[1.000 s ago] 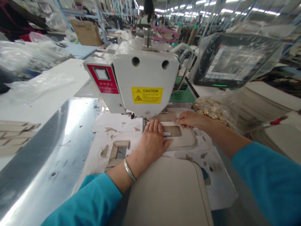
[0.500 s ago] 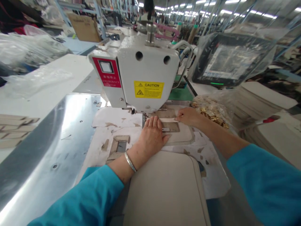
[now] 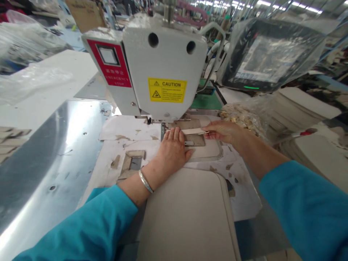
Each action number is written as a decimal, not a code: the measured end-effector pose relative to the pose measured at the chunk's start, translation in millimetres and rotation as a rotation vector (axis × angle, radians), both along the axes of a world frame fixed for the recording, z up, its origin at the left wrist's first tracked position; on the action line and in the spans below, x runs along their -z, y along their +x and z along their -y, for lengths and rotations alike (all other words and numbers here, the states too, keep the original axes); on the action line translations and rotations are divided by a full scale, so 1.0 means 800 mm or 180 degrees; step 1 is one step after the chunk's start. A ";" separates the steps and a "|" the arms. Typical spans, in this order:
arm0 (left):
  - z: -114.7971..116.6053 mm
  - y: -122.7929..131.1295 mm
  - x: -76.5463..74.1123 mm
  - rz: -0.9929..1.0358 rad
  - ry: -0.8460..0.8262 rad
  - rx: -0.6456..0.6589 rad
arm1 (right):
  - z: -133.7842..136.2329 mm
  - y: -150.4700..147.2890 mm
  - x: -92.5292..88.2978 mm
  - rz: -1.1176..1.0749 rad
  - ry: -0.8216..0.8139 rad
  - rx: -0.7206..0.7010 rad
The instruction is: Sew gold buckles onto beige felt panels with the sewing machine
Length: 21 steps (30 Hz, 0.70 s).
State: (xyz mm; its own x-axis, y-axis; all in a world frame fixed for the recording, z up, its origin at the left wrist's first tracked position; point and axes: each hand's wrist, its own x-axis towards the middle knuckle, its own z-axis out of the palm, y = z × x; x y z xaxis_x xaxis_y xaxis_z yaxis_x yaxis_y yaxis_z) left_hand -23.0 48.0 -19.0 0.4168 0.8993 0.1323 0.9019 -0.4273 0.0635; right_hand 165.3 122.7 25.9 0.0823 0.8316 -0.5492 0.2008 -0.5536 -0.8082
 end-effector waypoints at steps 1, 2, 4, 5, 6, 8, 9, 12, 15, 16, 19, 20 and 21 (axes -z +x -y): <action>0.000 0.000 0.000 -0.0003 -0.0003 -0.0002 | -0.001 0.000 0.001 -0.0003 -0.0010 0.0028; 0.000 0.000 0.001 -0.0006 -0.0011 -0.0004 | -0.001 -0.001 0.001 0.0000 -0.0012 0.0054; 0.000 0.000 0.001 -0.0008 -0.0018 0.0002 | -0.002 -0.002 0.002 0.0032 -0.0001 0.0079; -0.001 0.000 0.002 -0.0009 -0.0020 0.0009 | -0.002 -0.002 0.003 0.0054 0.0004 0.0092; -0.001 0.000 0.002 -0.0009 -0.0017 0.0016 | -0.003 -0.003 0.003 0.0076 0.0006 0.0100; -0.001 0.001 0.002 0.0001 -0.0001 0.0020 | -0.003 -0.005 0.002 0.0124 -0.0008 0.0103; -0.002 0.001 0.002 0.0006 0.0004 0.0020 | -0.003 -0.006 0.002 0.0150 -0.0020 0.0098; -0.002 0.001 0.002 -0.0003 -0.0014 0.0016 | -0.004 -0.007 0.002 0.0262 -0.0020 0.0065; -0.002 0.001 0.003 -0.0004 0.0003 0.0022 | -0.005 -0.007 0.004 0.0469 0.0006 -0.0005; -0.002 0.001 0.003 0.0005 0.0021 0.0023 | -0.005 -0.007 0.006 0.0531 0.0023 -0.0014; -0.002 0.001 0.003 0.0034 0.0048 0.0012 | -0.005 -0.007 0.013 0.0877 0.0160 -0.0103; -0.002 0.001 0.003 0.0042 0.0048 0.0008 | -0.005 -0.007 0.016 0.1083 0.0230 -0.0174; -0.002 0.001 0.003 0.0046 0.0047 0.0009 | -0.006 -0.006 0.017 0.1291 0.0292 -0.0268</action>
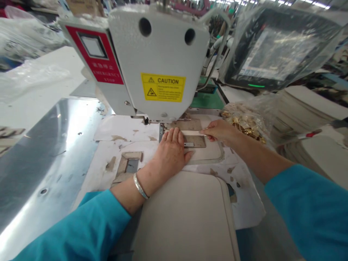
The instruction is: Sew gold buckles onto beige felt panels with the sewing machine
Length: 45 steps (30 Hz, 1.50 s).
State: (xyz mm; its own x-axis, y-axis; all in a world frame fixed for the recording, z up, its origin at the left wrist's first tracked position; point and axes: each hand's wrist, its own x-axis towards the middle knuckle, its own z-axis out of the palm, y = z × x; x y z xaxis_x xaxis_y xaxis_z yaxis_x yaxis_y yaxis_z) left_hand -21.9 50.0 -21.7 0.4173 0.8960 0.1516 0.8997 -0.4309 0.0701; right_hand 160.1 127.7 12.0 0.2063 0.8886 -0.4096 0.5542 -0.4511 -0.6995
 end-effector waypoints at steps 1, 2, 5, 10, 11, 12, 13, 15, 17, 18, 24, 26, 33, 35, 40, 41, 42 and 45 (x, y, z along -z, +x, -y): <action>0.000 0.000 0.000 0.0001 0.0000 0.0004 | -0.001 0.001 0.001 0.0198 0.0028 -0.0107; 0.000 0.000 0.000 -0.0004 -0.0002 0.0008 | -0.003 0.001 0.002 0.0369 0.0010 -0.0206; 0.001 -0.001 0.002 -0.0023 0.0010 0.0010 | -0.007 0.006 0.002 0.0579 -0.0226 -0.0476; -0.003 0.000 0.008 -0.0025 0.0057 0.0010 | -0.009 0.013 0.005 0.0317 -0.0464 -0.0595; -0.005 0.004 0.009 -0.0010 0.0079 0.0107 | -0.009 0.013 0.006 0.0275 -0.0470 -0.0581; -0.007 0.009 0.010 0.0011 0.0102 0.0256 | -0.009 0.013 0.007 0.0246 -0.0464 -0.0578; -0.010 0.015 0.011 0.0032 0.0122 0.0427 | -0.008 0.013 0.008 0.0227 -0.0455 -0.0585; -0.015 0.030 0.012 0.0064 0.0148 0.0658 | -0.008 0.013 0.009 0.0190 -0.0437 -0.0574; -0.017 0.044 0.009 0.0059 0.0155 0.0645 | -0.007 0.013 0.010 0.0151 -0.0414 -0.0534; -0.017 0.048 0.008 0.0037 0.0152 0.0587 | -0.007 0.013 0.010 0.0138 -0.0395 -0.0522; -0.003 0.025 -0.002 -0.0318 0.0162 0.0003 | -0.004 0.011 0.006 0.0105 -0.0415 -0.0496; 0.003 0.009 -0.003 -0.0362 0.0259 -0.0232 | -0.003 0.010 0.003 0.0107 -0.0438 -0.0474; 0.006 -0.003 -0.006 -0.0191 0.0319 -0.0313 | -0.003 0.016 -0.010 -0.0245 -0.0717 -0.0558; 0.005 -0.002 -0.006 -0.0211 0.0354 -0.0292 | -0.007 0.021 -0.015 -0.0388 -0.0877 -0.0644; 0.005 -0.003 -0.003 -0.0241 0.0375 -0.0239 | -0.013 0.019 -0.022 -0.0349 -0.1010 -0.0683; 0.006 -0.004 -0.003 -0.0255 0.0383 -0.0229 | -0.013 0.016 -0.022 -0.0205 -0.0945 -0.0696; 0.006 -0.004 -0.003 -0.0273 0.0395 -0.0225 | -0.013 0.013 -0.022 -0.0006 -0.0852 -0.0716; 0.007 -0.003 -0.004 -0.0299 0.0378 -0.0240 | -0.010 0.005 -0.015 0.0537 -0.0586 -0.0771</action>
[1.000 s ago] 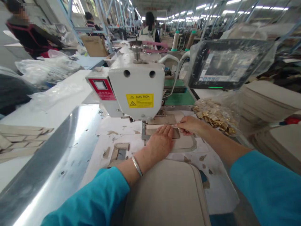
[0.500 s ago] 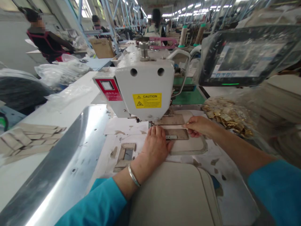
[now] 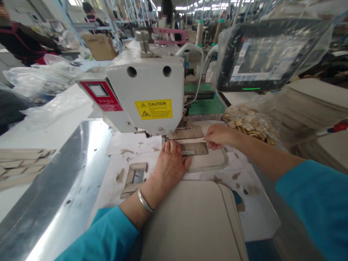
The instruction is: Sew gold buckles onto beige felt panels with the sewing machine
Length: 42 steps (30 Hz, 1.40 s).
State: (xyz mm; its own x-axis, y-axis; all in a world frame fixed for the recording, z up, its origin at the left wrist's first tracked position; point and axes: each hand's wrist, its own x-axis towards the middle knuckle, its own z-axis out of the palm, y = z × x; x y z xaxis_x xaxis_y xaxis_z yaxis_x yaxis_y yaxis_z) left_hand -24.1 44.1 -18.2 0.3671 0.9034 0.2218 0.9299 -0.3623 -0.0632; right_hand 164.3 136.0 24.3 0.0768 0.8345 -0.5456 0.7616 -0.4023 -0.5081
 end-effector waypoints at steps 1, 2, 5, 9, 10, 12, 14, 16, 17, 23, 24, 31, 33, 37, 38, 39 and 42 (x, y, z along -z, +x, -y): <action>0.000 0.000 0.000 0.0015 -0.0026 -0.0013 | 0.001 0.000 0.003 0.0032 0.0033 -0.0007; 0.000 0.000 -0.001 0.0042 -0.0057 -0.0029 | 0.001 0.000 0.007 -0.0003 0.0038 0.0019; -0.001 -0.002 0.002 0.0173 -0.0116 -0.0033 | 0.000 0.007 0.015 -0.0262 -0.0013 0.0145; -0.003 -0.011 0.010 0.0336 -0.0081 0.0121 | -0.001 0.013 0.017 -0.0387 -0.0046 0.0180; -0.004 -0.013 0.011 0.0349 -0.0074 0.0156 | -0.002 0.013 0.017 -0.0391 -0.0049 0.0185; -0.005 -0.015 0.012 0.0351 -0.0069 0.0197 | -0.002 0.015 0.016 -0.0396 -0.0085 0.0206; -0.006 -0.015 0.011 0.0340 -0.0059 0.0194 | -0.002 0.016 0.016 -0.0423 -0.0127 0.0237; -0.007 -0.015 0.009 0.0318 -0.0044 0.0179 | -0.002 0.016 0.014 -0.0463 -0.0157 0.0258; -0.007 -0.015 0.009 0.0307 -0.0037 0.0177 | -0.002 0.016 0.013 -0.0478 -0.0165 0.0262; -0.007 -0.030 0.004 0.0217 -0.0049 0.0125 | 0.003 -0.006 0.003 -0.0485 -0.0204 0.0265; -0.007 -0.035 0.003 0.0196 -0.0069 0.0112 | 0.004 -0.011 0.001 -0.0480 -0.0202 0.0260; -0.005 -0.075 -0.012 0.0113 -0.0327 0.0055 | 0.002 -0.050 0.000 -0.0532 -0.0291 0.0156; -0.003 -0.086 -0.015 0.0102 -0.0358 0.0028 | 0.000 -0.060 0.003 -0.0564 -0.0289 0.0143; -0.001 -0.107 -0.019 0.0121 -0.0397 -0.0055 | -0.001 -0.078 0.008 -0.0669 -0.0248 0.0150; 0.000 -0.113 -0.020 0.0132 -0.0405 -0.0073 | -0.001 -0.084 0.008 -0.0699 -0.0241 0.0152; 0.001 -0.118 -0.021 0.0147 -0.0407 -0.0088 | 0.000 -0.089 0.007 -0.0718 -0.0238 0.0154; 0.004 -0.135 -0.021 0.0184 -0.0411 -0.0117 | 0.004 -0.108 0.003 -0.0732 -0.0255 0.0111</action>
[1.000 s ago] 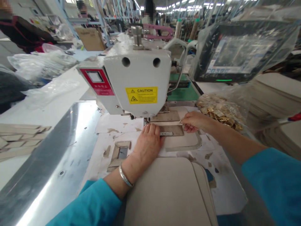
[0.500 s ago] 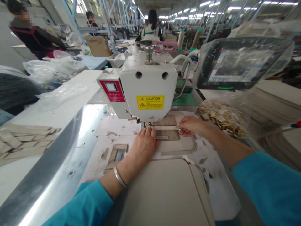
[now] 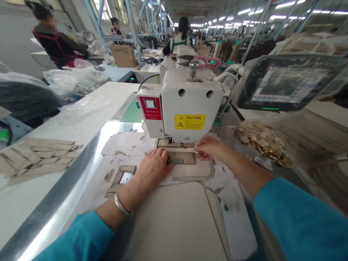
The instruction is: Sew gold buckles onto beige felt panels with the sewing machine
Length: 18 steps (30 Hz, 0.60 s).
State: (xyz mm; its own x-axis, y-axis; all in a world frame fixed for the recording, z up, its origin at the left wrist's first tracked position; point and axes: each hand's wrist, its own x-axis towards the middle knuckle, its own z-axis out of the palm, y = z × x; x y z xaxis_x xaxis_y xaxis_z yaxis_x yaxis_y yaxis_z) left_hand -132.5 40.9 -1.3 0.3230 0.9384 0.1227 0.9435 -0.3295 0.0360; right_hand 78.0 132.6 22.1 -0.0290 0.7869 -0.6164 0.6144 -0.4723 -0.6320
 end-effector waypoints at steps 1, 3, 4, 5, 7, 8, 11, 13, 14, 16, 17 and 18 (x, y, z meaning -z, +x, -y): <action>0.001 -0.006 0.000 0.0017 0.0002 -0.0003 | 0.002 -0.006 -0.002 -0.0010 -0.0007 -0.0019; 0.002 -0.018 0.002 0.0048 0.0015 -0.0008 | 0.004 -0.018 -0.004 -0.0077 0.0008 -0.0051; 0.002 -0.023 0.003 0.0072 0.0033 0.0000 | 0.005 -0.023 -0.005 -0.0124 0.0023 -0.0058; 0.001 -0.027 0.004 0.0104 0.0067 0.0017 | 0.005 -0.027 -0.005 -0.0170 0.0042 -0.0063; -0.002 -0.031 0.004 0.0138 0.0106 0.0030 | 0.002 -0.032 -0.004 -0.0234 0.0087 -0.0064; -0.004 -0.031 0.004 0.0135 0.0109 0.0015 | 0.000 -0.032 -0.003 -0.0233 0.0101 -0.0051; -0.011 -0.023 0.002 0.0087 0.0045 -0.0031 | -0.009 -0.025 0.000 -0.0183 0.0105 -0.0024; -0.014 -0.014 0.001 0.0110 0.0035 0.0011 | -0.014 -0.015 0.000 -0.0157 0.0053 -0.0064; -0.015 -0.010 0.001 0.0138 0.0035 0.0050 | -0.016 -0.009 0.000 -0.0149 0.0030 -0.0091; -0.016 -0.003 0.002 0.0213 0.0023 0.0124 | -0.017 0.003 0.000 -0.0116 -0.0003 -0.0124; -0.017 0.000 0.002 0.0264 0.0013 0.0172 | -0.018 0.009 0.000 -0.0101 -0.0005 -0.0122; -0.017 0.003 0.003 0.0326 0.0005 0.0236 | -0.018 0.015 0.000 -0.0087 -0.0007 -0.0113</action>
